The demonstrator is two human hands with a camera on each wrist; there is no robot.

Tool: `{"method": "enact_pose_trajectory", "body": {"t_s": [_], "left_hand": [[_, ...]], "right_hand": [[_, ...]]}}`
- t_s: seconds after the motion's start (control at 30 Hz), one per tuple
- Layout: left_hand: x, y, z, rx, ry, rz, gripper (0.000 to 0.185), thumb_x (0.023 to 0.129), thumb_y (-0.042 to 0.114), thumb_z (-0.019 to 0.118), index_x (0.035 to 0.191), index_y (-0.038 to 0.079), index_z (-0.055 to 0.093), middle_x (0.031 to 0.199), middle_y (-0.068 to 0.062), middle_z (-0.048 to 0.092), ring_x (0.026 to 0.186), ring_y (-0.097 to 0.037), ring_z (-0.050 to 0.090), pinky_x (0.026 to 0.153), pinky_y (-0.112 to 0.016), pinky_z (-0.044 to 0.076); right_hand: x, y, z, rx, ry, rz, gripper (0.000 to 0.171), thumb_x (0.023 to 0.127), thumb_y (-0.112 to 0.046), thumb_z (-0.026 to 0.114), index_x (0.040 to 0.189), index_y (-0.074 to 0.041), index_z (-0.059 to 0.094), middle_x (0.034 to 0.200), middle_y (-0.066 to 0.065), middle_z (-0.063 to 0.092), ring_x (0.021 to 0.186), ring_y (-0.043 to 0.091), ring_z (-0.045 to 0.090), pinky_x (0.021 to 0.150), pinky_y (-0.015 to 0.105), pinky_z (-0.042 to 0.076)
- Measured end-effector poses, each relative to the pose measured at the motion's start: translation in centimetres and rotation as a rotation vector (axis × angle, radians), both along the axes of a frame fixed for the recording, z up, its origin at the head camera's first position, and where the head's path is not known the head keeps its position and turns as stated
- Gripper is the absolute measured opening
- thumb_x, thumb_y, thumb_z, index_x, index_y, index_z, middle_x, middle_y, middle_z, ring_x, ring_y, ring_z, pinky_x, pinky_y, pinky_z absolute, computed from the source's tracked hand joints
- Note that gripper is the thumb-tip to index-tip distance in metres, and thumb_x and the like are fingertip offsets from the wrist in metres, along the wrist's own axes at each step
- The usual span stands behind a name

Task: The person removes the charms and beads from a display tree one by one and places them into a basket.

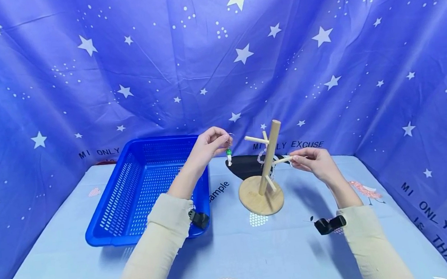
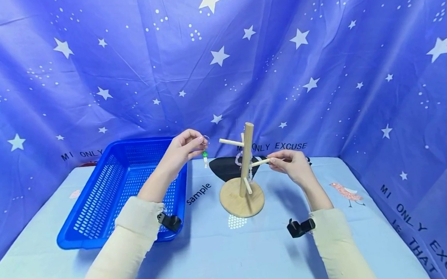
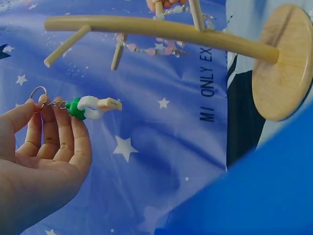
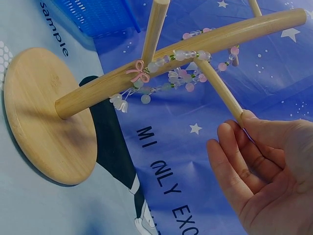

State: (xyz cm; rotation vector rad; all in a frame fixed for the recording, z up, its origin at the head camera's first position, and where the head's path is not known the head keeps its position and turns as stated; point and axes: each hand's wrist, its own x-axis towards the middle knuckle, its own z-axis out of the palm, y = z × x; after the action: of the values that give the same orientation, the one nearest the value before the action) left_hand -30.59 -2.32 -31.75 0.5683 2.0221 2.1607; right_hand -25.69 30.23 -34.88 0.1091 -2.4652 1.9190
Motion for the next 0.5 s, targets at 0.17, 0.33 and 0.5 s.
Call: {"method": "enact_pose_trajectory", "body": {"t_s": [0.17,0.33,0.5], "left_hand": [[-0.3,-0.9,-0.1,-0.007,-0.020,0.029,0.009,0.102,0.016,0.057,0.106,0.008,0.059,0.107,-0.008,0.068,0.097,-0.015,0.067,0.101,-0.036,0.055],[-0.4,-1.9,-0.2,-0.007,-0.025,0.052,0.010,0.103,0.019,0.055,0.107,0.011,0.058,0.104,-0.002,0.067,0.096,-0.014,0.066,0.104,-0.039,0.053],[-0.5,-2.9,-0.2,-0.014,-0.035,0.075,0.013,0.104,0.023,0.054,0.109,0.012,0.057,0.102,0.002,0.066,0.104,-0.021,0.064,0.107,-0.041,0.051]], "right_hand": [[0.0,0.1,-0.1,-0.004,0.000,-0.005,0.014,0.098,-0.007,0.061,0.109,-0.003,0.069,0.086,-0.012,0.072,0.083,0.002,0.072,0.083,0.020,0.058],[0.0,0.2,-0.2,0.001,-0.003,-0.007,0.016,0.099,-0.008,0.060,0.111,-0.002,0.068,0.086,-0.011,0.072,0.083,0.002,0.071,0.085,0.022,0.058],[-0.1,0.2,-0.2,0.004,-0.006,-0.010,0.016,0.099,-0.007,0.060,0.112,-0.001,0.068,0.086,-0.012,0.072,0.083,0.002,0.071,0.085,0.022,0.058]]}}
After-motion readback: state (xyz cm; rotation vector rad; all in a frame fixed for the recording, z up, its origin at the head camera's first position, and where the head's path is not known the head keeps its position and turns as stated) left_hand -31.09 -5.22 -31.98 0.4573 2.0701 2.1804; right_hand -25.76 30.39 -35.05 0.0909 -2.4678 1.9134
